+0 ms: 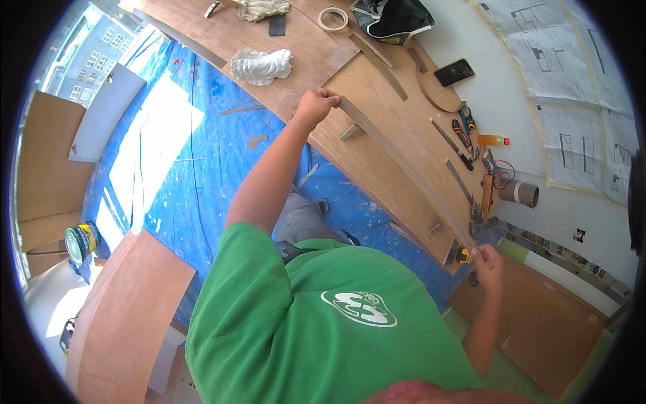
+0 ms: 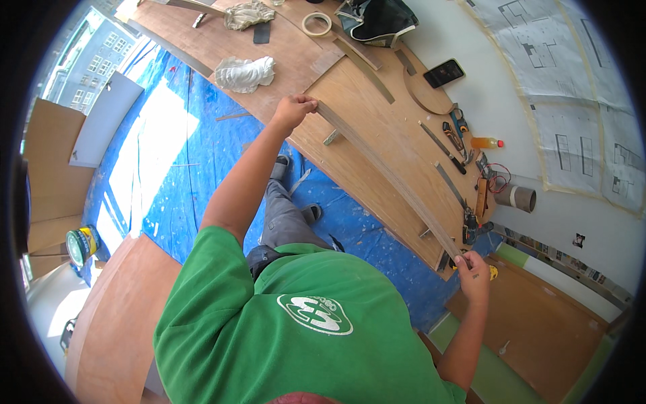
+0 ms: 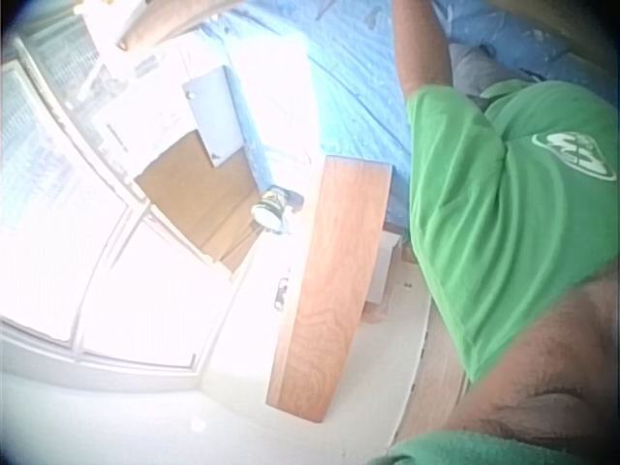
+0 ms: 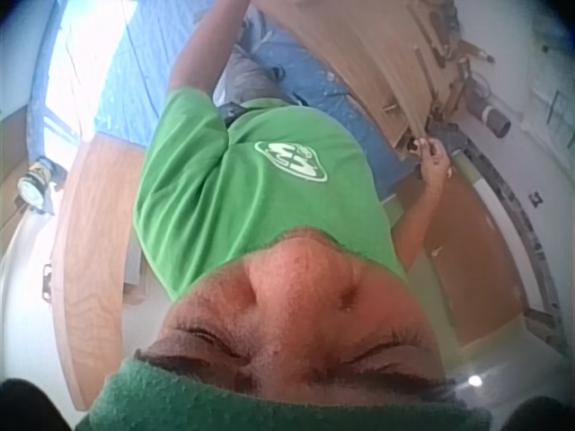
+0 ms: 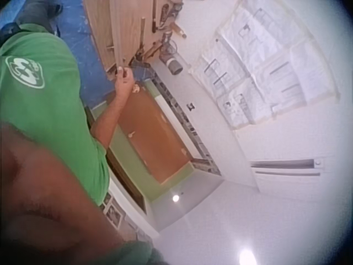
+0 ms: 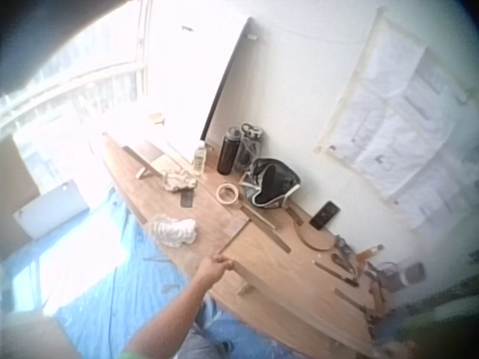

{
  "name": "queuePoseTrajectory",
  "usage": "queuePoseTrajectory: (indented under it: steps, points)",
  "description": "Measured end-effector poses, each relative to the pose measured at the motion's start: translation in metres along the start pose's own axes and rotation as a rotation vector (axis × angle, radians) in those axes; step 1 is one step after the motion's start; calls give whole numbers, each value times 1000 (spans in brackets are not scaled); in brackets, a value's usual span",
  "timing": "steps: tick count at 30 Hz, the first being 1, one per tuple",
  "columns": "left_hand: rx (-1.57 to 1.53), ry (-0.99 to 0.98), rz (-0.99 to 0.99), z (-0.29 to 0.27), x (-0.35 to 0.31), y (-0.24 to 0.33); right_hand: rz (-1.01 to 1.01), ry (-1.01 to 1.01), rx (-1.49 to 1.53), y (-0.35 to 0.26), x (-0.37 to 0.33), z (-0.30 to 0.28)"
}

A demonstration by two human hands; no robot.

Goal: The person assembles wooden parts on a workbench. They position a long wooden strip, align it with a larger board, and use a hammer to secure it. The person also handles a utility knife and other small wooden pieces during the process.

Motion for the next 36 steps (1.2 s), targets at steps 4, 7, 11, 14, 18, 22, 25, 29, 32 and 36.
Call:
queuePoseTrajectory:
  steps: [4,7,11,14,18,22,25,29,32,36]
  points:
    - [-50,-11,11,1,3,-4,-14,5,6,7,3,-1]
    - [-65,-11,18,1,2,-4,2,13,-8,4,3,-1]
    - [-41,1,6,1,-2,0,-5,5,12,6,4,0]
    - [-22,1,-5,2,-4,3,7,13,-12,2,3,-1]
    - [-2,4,5,2,-5,3,18,25,-36,-3,3,-1]
    - [8,9,12,1,-4,1,2,33,-56,-13,-1,0]
    - [107,42,26,-4,-4,1,4,26,-62,-9,1,0]
    - [696,141,368,-1,-29,34,-9,28,-37,-5,-2,2]
    - [1098,50,634,5,-47,61,-24,29,-13,0,-4,4]
    - [1264,-116,689,6,-42,65,-55,34,-17,-5,-7,4]
Point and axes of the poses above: each hand's wrist, its own x-axis towards the middle knuckle, its own z-axis out of the palm, y = z × x, the point moved 3 cm from there along x, towards the middle knuckle, and after that the axes turned 11 degrees about -y, right-handed, at the moved point
